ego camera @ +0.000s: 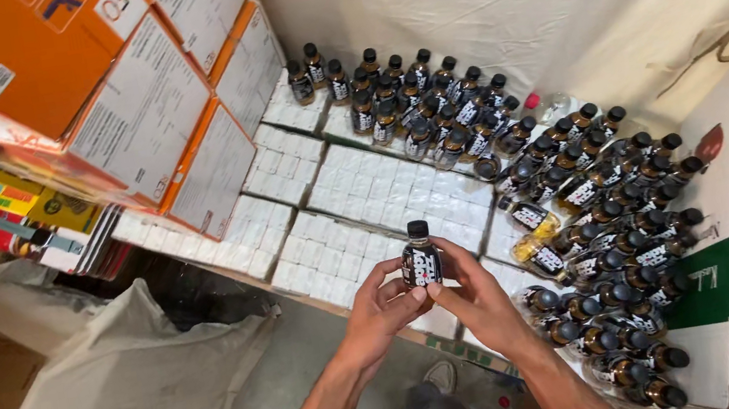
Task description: The person repeatedly picks up small dark bottles from a cardboard box and places them onto a nearby surface. The person handles the bottles one at a time, moving them from the box to the surface in a repetitive cycle.
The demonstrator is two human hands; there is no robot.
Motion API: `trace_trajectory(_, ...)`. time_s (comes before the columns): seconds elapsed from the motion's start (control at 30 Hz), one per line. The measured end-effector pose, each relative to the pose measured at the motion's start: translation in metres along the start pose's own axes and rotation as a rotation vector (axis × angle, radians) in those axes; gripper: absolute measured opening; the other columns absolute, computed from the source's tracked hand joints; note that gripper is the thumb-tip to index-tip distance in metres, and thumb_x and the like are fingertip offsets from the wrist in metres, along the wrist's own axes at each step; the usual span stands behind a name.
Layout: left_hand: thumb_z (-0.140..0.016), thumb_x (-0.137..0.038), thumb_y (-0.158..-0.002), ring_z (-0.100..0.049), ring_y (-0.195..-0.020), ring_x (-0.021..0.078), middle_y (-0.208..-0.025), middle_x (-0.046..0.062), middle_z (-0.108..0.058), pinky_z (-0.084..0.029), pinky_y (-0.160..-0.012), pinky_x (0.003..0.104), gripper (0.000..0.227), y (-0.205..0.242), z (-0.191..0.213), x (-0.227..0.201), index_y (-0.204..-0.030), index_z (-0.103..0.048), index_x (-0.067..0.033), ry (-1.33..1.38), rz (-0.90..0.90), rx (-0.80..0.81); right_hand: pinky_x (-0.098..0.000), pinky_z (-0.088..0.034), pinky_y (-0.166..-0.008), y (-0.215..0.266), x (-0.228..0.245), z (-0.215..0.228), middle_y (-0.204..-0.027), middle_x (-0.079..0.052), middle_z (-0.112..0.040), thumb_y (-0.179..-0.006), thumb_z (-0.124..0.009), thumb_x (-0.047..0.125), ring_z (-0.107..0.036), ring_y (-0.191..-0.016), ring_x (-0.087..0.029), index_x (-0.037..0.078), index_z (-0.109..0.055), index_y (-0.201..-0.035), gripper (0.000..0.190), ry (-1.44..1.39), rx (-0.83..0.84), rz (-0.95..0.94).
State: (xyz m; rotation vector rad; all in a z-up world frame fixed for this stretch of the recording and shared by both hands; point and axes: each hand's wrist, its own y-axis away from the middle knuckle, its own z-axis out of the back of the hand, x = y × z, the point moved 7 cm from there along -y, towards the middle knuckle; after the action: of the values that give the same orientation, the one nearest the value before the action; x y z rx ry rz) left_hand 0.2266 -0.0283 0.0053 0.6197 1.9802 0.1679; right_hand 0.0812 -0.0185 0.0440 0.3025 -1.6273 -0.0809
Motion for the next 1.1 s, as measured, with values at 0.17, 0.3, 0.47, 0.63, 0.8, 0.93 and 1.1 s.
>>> trace_trajectory(0.17, -0.078, -0.012, -0.084, -0.072, -0.101, 0.0278, -0.112, 0.02, -0.075, -0.062, -0.096, 0.048, 0.054, 0.044, 0.055, -0.024, -0.134, -0.059, -0.005, 0.041, -0.104, -0.034, -0.0363, -0.049, -0.109, -0.011, -0.002, -0.073, -0.144, -0.01, -0.062, -0.093, -0.065, 0.025, -0.059, -0.132, -0.021, 0.008, -0.041, -0.156, 0.069, -0.044, 0.154, 0.082)
trace_trajectory(0.3, -0.078, -0.006, -0.084, -0.071, -0.101, 0.0243, -0.114, 0.019, -0.076, -0.063, -0.09, 0.047, 0.052, 0.088, 0.113, -0.038, -0.133, -0.06, -0.0033, 0.114, -0.207, -0.1, -0.0337, -0.049, -0.1, -0.01, 0.0, -0.147, -0.132, -0.009, -0.065, -0.092, -0.066, 0.023, -0.061, -0.12, -0.018, 0.001, -0.047, -0.15, 0.065, -0.053, 0.222, 0.173)
trace_trajectory(0.47, -0.078, -0.009, -0.082, -0.071, -0.101, 0.0237, -0.118, 0.02, -0.074, -0.063, -0.093, 0.048, 0.059, 0.157, 0.179, -0.071, -0.137, -0.059, -0.0016, 0.117, -0.249, -0.211, -0.0331, -0.051, -0.1, -0.006, -0.006, -0.247, -0.135, -0.01, -0.066, -0.088, -0.061, 0.013, -0.061, -0.12, -0.018, 0.002, -0.048, -0.151, 0.065, -0.049, 0.24, 0.133)
trace_trajectory(0.63, -0.079, -0.002, -0.086, -0.076, -0.097, 0.0288, -0.112, 0.023, -0.074, -0.064, -0.088, 0.044, 0.056, 0.222, 0.255, -0.096, -0.138, -0.061, -0.0011, 0.166, -0.332, -0.321, -0.0477, -0.057, -0.095, -0.004, -0.011, -0.35, -0.115, -0.026, -0.069, -0.087, -0.063, 0.01, -0.067, -0.102, -0.031, -0.003, -0.045, -0.153, 0.069, -0.054, 0.347, 0.286)
trace_trajectory(0.8, -0.079, -0.003, -0.085, -0.076, -0.096, 0.0283, -0.111, 0.023, -0.074, -0.064, -0.088, 0.043, 0.056, 0.292, 0.318, -0.123, -0.138, -0.061, -0.0002, 0.209, -0.411, -0.431, -0.0417, -0.058, -0.088, 0.001, -0.004, -0.45, -0.112, -0.019, -0.074, -0.088, -0.068, 0.01, -0.066, -0.102, -0.021, 0.0, -0.048, -0.153, 0.069, -0.1, 0.468, 0.295)
trace_trajectory(0.93, -0.08, -0.004, -0.085, -0.076, -0.096, 0.0275, -0.111, 0.022, -0.075, -0.064, -0.089, 0.043, 0.056, 0.336, 0.368, -0.134, -0.138, -0.061, -0.0005, 0.252, -0.471, -0.528, -0.0433, -0.058, -0.088, -0.002, -0.018, -0.52, -0.113, -0.02, -0.074, -0.086, -0.071, 0.012, -0.066, -0.103, -0.022, -0.001, -0.048, -0.153, 0.072, -0.052, 0.577, 0.257)
trace_trajectory(1.1, -0.079, -0.006, -0.087, -0.075, -0.096, 0.0257, -0.109, 0.022, -0.074, -0.064, -0.089, 0.042, 0.057, 0.376, 0.421, -0.153, -0.14, -0.058, -0.0014, 0.258, -0.537, -0.614, -0.0458, -0.054, -0.098, -0.005, -0.023, -0.603, -0.124, -0.019, -0.072, -0.089, -0.066, 0.009, -0.062, -0.112, -0.023, 0.0, -0.052, -0.151, 0.064, 0.013, 0.663, 0.246)
